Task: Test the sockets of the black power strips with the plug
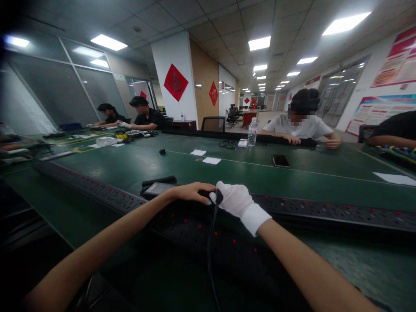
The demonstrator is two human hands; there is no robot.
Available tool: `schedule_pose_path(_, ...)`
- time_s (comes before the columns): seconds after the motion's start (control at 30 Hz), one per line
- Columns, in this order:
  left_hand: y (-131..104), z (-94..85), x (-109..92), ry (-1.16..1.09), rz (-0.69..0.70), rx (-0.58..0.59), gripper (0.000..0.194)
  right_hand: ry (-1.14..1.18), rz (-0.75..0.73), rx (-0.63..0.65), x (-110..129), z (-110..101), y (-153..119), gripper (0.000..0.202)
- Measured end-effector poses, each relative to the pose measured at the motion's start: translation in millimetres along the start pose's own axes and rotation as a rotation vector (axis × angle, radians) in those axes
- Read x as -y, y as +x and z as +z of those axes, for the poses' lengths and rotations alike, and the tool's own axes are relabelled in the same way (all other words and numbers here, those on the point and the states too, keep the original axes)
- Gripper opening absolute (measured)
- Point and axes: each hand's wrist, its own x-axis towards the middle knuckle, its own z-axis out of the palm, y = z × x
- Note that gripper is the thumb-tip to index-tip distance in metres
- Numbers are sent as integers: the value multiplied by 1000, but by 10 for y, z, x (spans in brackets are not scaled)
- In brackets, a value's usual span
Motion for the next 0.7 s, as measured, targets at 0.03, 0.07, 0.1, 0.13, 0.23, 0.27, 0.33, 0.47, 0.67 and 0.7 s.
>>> schedule_pose_path(0.03, -1, 1, 1, -1, 2, 1, 54, 3, 4, -2, 2, 3, -2, 35)
schedule_pose_path(0.07, -1, 2, 1, -2, 4, 2, 54, 6, 9, -4, 3, 6, -3, 36)
schedule_pose_path(0.1, -1, 3, 1, -3, 6, 3, 53, 10, 14, -7, 3, 9, -3, 36)
schedule_pose_path(0.13, -1, 4, 0, -3, 8, 4, 53, 16, 19, -11, 2, 13, -1, 36)
schedule_pose_path(0.23, 4, 1, -9, 0, 10, 8, 50, 44, 44, -24, -17, 29, 15, 34)
schedule_pose_path(0.27, 6, -1, -13, 3, 11, 10, 48, 56, 56, -31, -28, 38, 24, 33)
schedule_pose_path(0.33, 8, -7, -19, 10, 9, 13, 44, 84, 80, -48, -49, 59, 41, 34)
schedule_pose_path(0.47, 5, -10, -13, 30, 1, 6, 46, 143, 113, -111, -52, 98, 52, 37)
schedule_pose_path(0.67, -5, 1, -2, 57, -29, -9, 60, 269, 226, -271, 13, 60, 12, 39)
schedule_pose_path(0.7, -10, -5, -11, 62, -31, -11, 62, 302, 239, -286, 16, 40, 5, 40)
